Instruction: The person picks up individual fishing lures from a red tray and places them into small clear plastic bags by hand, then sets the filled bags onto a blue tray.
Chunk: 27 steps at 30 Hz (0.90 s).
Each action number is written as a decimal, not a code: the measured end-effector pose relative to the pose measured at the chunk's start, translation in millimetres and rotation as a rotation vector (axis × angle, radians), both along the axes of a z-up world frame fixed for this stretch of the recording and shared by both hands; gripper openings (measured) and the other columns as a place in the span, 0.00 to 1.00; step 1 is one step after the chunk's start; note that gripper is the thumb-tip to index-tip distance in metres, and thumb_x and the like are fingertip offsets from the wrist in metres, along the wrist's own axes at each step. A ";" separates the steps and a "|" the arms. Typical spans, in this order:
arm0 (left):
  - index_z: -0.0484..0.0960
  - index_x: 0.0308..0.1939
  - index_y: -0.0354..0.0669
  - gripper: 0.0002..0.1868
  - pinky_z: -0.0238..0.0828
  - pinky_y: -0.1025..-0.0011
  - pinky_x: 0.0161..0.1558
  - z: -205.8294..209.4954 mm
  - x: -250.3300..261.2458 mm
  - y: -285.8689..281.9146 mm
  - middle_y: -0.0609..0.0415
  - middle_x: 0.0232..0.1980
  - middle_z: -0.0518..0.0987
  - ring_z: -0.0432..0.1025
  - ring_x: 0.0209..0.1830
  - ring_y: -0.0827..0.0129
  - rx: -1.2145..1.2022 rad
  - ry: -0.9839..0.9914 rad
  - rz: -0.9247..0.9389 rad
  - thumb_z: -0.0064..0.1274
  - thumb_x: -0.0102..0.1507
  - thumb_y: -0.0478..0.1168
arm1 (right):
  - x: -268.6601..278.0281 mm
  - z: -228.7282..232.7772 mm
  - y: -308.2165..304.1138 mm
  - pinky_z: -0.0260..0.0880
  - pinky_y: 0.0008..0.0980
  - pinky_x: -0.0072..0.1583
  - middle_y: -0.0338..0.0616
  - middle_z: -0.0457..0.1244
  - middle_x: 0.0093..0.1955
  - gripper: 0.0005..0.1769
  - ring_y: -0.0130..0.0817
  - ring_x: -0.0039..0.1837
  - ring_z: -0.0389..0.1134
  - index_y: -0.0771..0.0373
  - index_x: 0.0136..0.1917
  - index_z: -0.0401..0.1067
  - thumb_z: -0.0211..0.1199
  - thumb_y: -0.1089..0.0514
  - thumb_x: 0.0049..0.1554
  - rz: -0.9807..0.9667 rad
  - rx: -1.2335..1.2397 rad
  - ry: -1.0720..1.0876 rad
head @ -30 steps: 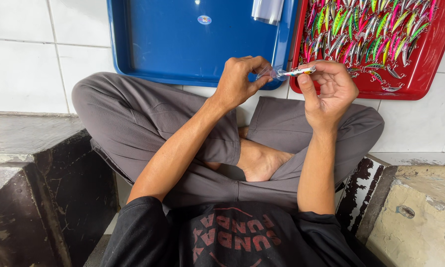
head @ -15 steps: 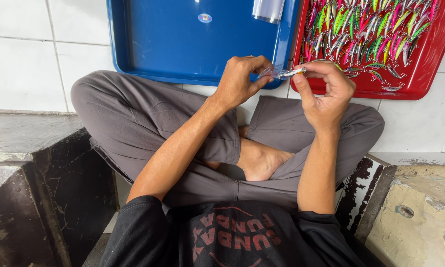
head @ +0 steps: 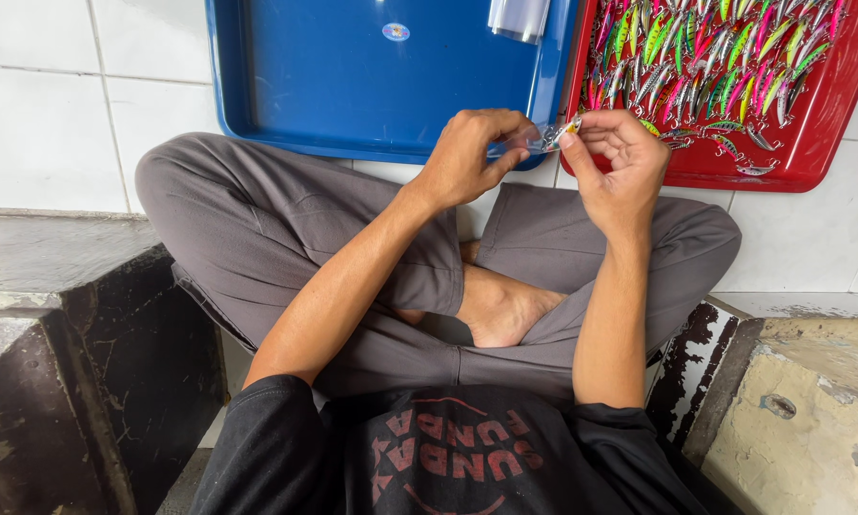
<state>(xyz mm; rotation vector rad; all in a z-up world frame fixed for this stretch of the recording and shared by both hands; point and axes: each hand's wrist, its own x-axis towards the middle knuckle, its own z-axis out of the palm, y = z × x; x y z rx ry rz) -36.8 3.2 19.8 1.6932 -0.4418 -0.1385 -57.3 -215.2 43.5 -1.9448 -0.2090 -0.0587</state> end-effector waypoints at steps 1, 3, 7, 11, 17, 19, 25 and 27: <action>0.84 0.41 0.40 0.08 0.78 0.57 0.42 -2.4 -1.0 -0.8 0.45 0.29 0.82 0.80 0.35 0.51 0.000 0.001 -0.001 0.61 0.59 0.28 | 0.7 -3.0 0.2 0.76 0.39 0.53 0.62 0.68 0.48 0.11 0.40 0.52 0.72 0.79 0.56 0.73 0.71 0.68 0.65 -0.001 0.000 0.001; 0.84 0.45 0.38 0.10 0.78 0.57 0.45 -6.9 -2.4 -2.3 0.44 0.31 0.82 0.79 0.36 0.53 -0.104 0.095 -0.051 0.59 0.60 0.28 | 2.8 -8.9 0.5 0.76 0.36 0.52 0.59 0.68 0.47 0.11 0.38 0.51 0.73 0.79 0.56 0.73 0.71 0.68 0.65 -0.043 0.035 0.024; 0.84 0.46 0.38 0.11 0.77 0.62 0.38 -12.7 -3.7 -3.0 0.45 0.30 0.81 0.77 0.31 0.57 -0.140 0.149 -0.093 0.62 0.60 0.31 | 2.8 -7.9 9.1 0.77 0.34 0.52 0.57 0.67 0.46 0.11 0.35 0.50 0.72 0.78 0.56 0.72 0.70 0.70 0.64 -0.066 0.051 0.041; 0.85 0.44 0.41 0.09 0.76 0.67 0.34 -20.9 -0.9 -4.3 0.46 0.31 0.81 0.77 0.29 0.62 -0.181 0.204 -0.115 0.65 0.60 0.34 | 3.3 -0.9 18.6 0.76 0.34 0.51 0.58 0.66 0.45 0.14 0.35 0.48 0.71 0.77 0.61 0.71 0.70 0.71 0.64 -0.032 0.046 0.037; 0.85 0.43 0.40 0.08 0.77 0.73 0.33 -25.6 -0.4 -7.8 0.47 0.31 0.83 0.80 0.30 0.68 -0.250 0.324 -0.147 0.65 0.60 0.33 | 6.0 -3.7 17.8 0.76 0.34 0.48 0.58 0.66 0.44 0.12 0.36 0.45 0.71 0.75 0.61 0.73 0.67 0.71 0.66 0.019 0.032 0.028; 0.86 0.43 0.39 0.08 0.79 0.74 0.35 -27.6 -1.6 -9.6 0.46 0.31 0.85 0.81 0.32 0.67 -0.283 0.357 -0.165 0.65 0.60 0.33 | 6.7 -4.8 16.9 0.76 0.34 0.47 0.59 0.66 0.43 0.10 0.37 0.45 0.71 0.75 0.61 0.73 0.65 0.72 0.67 0.026 0.032 0.023; 0.85 0.44 0.36 0.09 0.83 0.74 0.37 -23.1 -0.5 -6.7 0.43 0.34 0.86 0.84 0.36 0.66 -0.376 0.482 -0.212 0.64 0.60 0.31 | 9.5 -2.0 16.8 0.74 0.36 0.45 0.57 0.64 0.43 0.11 0.35 0.44 0.69 0.74 0.60 0.75 0.57 0.62 0.72 0.075 0.062 0.022; 0.84 0.45 0.34 0.10 0.83 0.74 0.38 -25.6 -0.7 -6.4 0.43 0.36 0.87 0.84 0.37 0.66 -0.391 0.529 -0.228 0.65 0.60 0.32 | 11.9 -0.9 16.9 0.71 0.33 0.41 0.53 0.65 0.41 0.15 0.29 0.41 0.66 0.71 0.57 0.78 0.56 0.58 0.72 0.121 0.034 0.024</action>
